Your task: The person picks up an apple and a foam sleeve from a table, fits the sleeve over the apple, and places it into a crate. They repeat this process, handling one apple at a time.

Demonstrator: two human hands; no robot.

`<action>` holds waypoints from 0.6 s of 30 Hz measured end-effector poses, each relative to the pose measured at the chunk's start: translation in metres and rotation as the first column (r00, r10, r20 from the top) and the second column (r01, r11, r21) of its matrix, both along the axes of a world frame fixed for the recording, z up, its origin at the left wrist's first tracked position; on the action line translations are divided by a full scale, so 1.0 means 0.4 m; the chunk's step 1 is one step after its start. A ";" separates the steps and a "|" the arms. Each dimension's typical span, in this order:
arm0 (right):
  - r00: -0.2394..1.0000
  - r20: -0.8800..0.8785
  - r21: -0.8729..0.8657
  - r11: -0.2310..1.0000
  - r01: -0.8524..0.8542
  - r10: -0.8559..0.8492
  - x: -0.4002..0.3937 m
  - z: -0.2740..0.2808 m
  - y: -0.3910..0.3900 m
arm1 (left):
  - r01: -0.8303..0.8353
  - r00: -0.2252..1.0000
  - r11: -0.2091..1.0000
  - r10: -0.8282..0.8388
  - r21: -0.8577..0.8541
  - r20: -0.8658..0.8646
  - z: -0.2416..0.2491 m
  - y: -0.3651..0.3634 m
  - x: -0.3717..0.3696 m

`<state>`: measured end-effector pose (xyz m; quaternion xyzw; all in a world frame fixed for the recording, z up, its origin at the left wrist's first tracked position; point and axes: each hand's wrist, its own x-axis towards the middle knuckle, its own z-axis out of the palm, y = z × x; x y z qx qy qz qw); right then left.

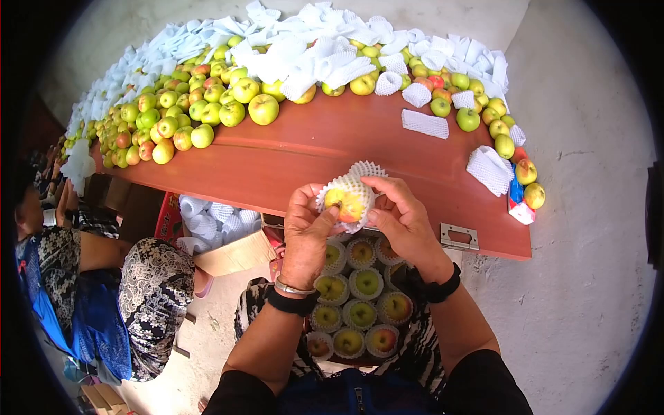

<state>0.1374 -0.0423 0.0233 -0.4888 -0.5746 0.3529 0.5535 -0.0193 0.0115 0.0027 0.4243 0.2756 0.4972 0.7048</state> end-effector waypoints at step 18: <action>0.843 0.273 0.241 0.881 0.407 -0.464 -0.030 0.038 0.003 | 0.057 0.982 0.992 -0.035 -0.114 0.183 0.006 0.008 0.010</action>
